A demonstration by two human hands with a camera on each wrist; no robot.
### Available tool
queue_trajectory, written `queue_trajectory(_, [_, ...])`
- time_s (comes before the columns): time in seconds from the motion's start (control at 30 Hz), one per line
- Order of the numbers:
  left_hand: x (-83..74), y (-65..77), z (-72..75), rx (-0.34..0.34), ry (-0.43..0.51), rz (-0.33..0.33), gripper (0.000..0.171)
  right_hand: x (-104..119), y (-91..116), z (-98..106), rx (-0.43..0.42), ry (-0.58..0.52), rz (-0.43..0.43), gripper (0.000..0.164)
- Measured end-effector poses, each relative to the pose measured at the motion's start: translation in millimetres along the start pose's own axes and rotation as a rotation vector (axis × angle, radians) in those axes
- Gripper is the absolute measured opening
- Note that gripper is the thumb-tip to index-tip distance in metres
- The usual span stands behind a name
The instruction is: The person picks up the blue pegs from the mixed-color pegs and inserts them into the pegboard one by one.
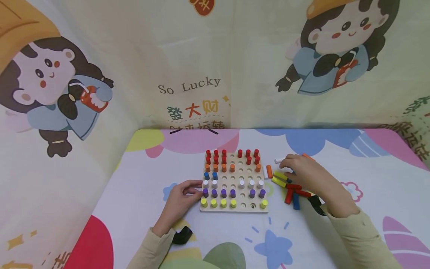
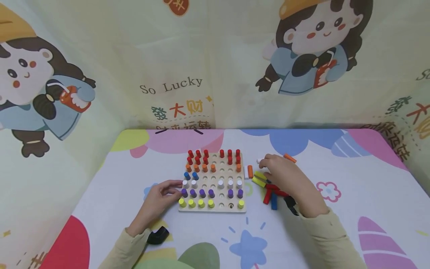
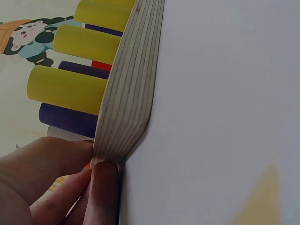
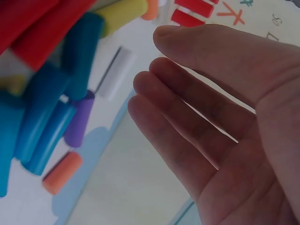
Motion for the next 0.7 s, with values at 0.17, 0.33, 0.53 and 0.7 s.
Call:
queue_trajectory(0.17, [-0.3,0.4,0.4,-0.002,-0.005,-0.001,0.032,-6,3,-1,0.007,-0.001,0.002,0.020])
queue_trajectory(0.33, [-1.9,0.6,0.3,-0.002,-0.008,-0.019,0.032,-10,5,-4,0.028,-0.001,-0.027,0.020])
queue_trajectory(0.53, [-2.5,1.2,-0.2,-0.004,-0.011,-0.030,0.031,-13,6,-6,0.089,-0.011,-0.061,0.018])
queue_trajectory(0.7, [-2.1,0.9,0.1,-0.003,-0.005,-0.021,0.031,-15,6,-6,0.125,-0.017,-0.087,0.016])
Point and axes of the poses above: each hand's wrist, its own y-axis away from the middle knuckle, its own z-axis out of the back of the hand, x = y × z, the point moved 1 cm from there along -y, towards the middle knuckle, and after that the axes turned 6 degrees about -y, right-handed, at the moved point
